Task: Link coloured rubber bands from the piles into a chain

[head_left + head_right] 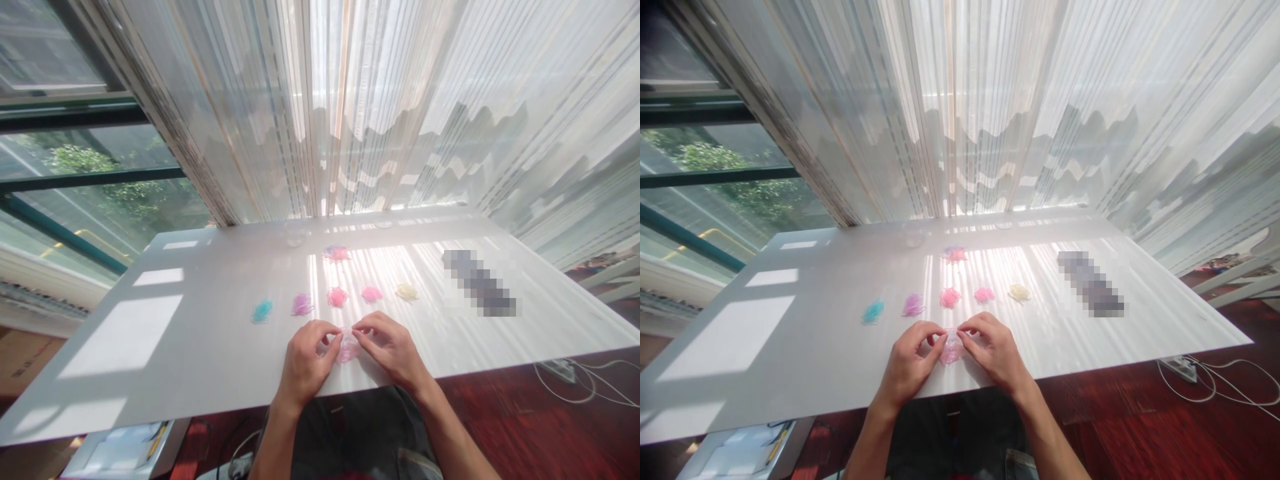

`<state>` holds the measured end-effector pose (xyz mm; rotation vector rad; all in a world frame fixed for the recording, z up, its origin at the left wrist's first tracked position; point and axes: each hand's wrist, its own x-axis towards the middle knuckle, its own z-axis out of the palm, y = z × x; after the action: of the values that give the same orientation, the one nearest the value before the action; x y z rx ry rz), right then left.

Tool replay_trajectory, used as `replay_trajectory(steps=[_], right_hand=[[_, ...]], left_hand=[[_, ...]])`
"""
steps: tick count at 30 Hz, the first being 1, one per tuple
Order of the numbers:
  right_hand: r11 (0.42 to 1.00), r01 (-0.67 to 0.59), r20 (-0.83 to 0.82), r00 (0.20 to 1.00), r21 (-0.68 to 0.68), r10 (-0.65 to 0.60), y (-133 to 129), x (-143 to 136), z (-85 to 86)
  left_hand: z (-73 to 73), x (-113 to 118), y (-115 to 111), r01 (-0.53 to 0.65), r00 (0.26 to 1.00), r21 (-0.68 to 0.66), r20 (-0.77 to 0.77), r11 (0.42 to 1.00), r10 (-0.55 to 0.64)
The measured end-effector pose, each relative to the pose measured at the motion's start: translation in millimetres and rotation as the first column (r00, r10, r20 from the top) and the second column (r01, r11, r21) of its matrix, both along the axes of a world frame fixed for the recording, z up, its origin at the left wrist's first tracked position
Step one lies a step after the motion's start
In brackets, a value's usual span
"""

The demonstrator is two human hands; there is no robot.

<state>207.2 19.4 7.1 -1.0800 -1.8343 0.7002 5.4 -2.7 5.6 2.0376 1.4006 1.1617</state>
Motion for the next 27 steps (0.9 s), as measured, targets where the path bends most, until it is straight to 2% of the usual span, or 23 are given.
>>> replay_trajectory(steps=[6,11,15,21,27], right_hand=[[1.0,0.0,0.003,1.0,0.013,0.0,0,1,-3.3],[0.999,0.033,0.031,0.999,-0.004,-0.033,-1,1,-4.0],[1.0,0.008,0.054,0.998,-0.009,-0.008,-3,1,-1.3],[1.0,-0.011,0.074,0.997,-0.01,0.011,-4,0,0.7],[1.0,-0.01,0.069,0.998,0.01,0.009,-3,0,1.0]], left_hand=[[2.1,1,1,-0.057,0.998,-0.011,0.021,0.998,0.057],[13.1,-3,10,-0.181,0.983,0.003,0.014,0.984,0.181],[20.7,-10,22,-0.207,0.978,0.007,-0.016,0.978,0.207],[17.5,-15,28,-0.189,0.98,-0.034,-0.062,0.981,0.187],[15.6,-13,25,-0.228,0.97,-0.011,-0.089,0.974,0.227]])
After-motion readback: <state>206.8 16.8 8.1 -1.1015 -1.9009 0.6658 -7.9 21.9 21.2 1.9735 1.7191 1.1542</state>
